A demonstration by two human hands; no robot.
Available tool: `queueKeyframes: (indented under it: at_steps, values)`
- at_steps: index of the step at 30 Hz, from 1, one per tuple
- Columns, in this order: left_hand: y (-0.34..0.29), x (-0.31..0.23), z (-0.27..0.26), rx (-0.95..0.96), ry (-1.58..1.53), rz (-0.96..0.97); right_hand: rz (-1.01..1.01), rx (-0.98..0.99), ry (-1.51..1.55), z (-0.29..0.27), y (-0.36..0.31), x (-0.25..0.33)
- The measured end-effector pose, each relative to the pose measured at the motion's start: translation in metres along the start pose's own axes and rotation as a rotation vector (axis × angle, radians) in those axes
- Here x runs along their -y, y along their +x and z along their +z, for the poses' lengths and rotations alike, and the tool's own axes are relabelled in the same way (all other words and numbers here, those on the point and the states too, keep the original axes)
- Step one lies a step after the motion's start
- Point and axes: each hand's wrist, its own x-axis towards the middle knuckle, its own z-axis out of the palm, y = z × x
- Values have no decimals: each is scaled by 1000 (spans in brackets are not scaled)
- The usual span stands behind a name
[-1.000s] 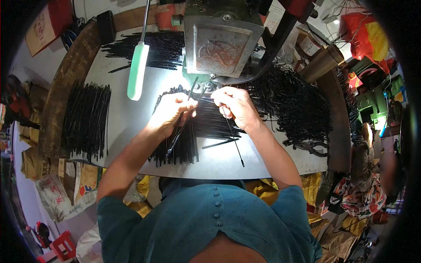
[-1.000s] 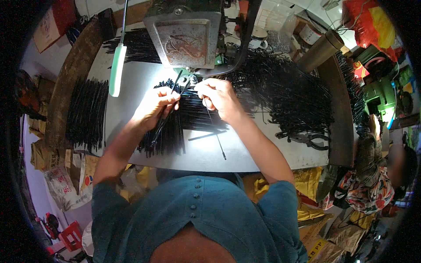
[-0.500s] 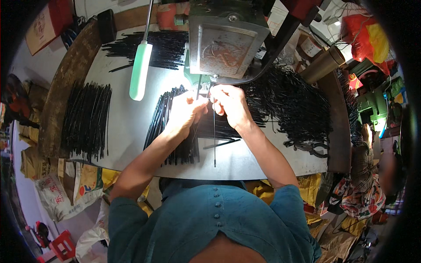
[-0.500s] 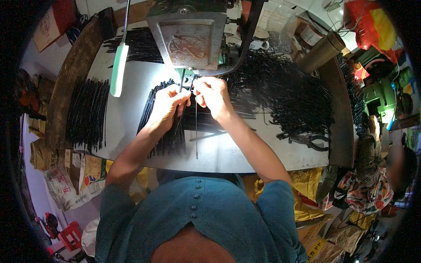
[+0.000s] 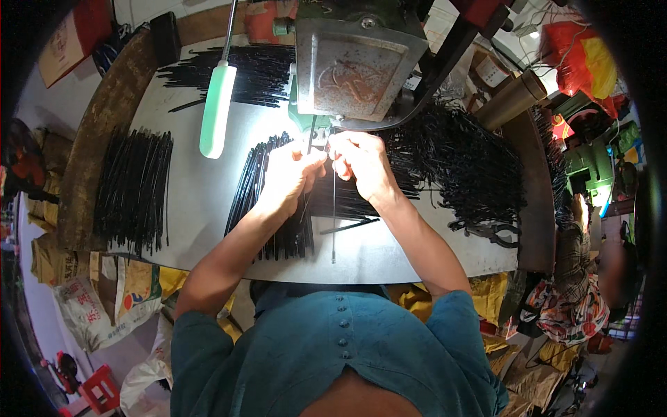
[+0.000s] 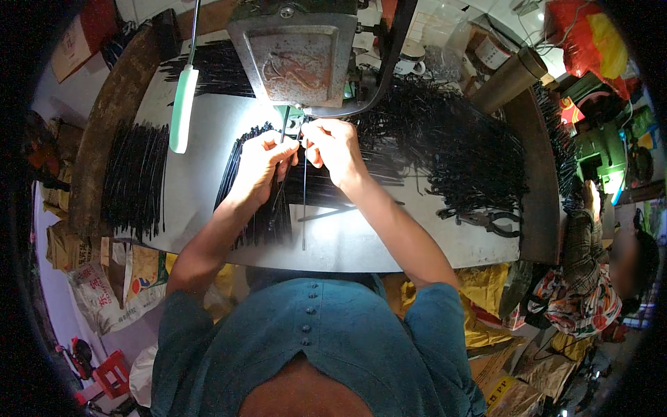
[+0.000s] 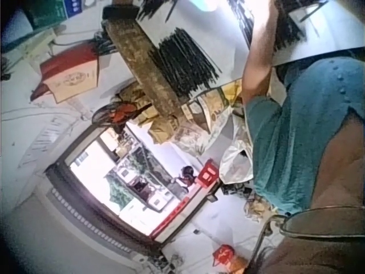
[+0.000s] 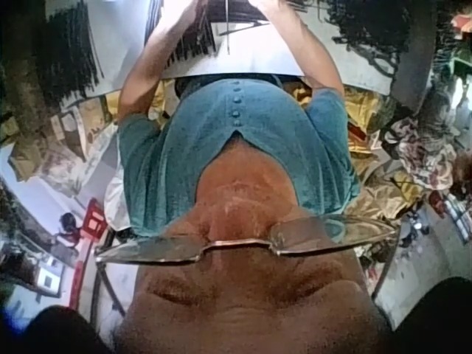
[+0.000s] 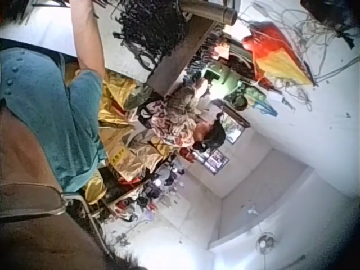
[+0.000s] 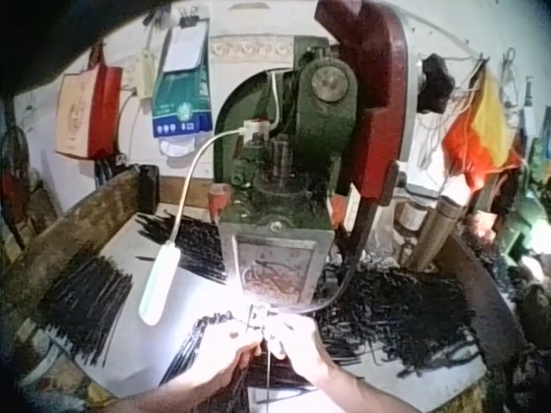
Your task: The person feeds thin rods into a press machine by hand to crimp their ends, occasionally adjusting components with pliers, and stacks the processed rods on the table.
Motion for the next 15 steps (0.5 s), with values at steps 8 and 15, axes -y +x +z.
queueKeyframes:
  at_steps: [8,15]
  values:
    - [5,0,-5,-20,-42,-76,120,17,-56,0,-3,14]
    - [9,-10,-21,77,19,-101,163,-174,-484,-58,-16,50]
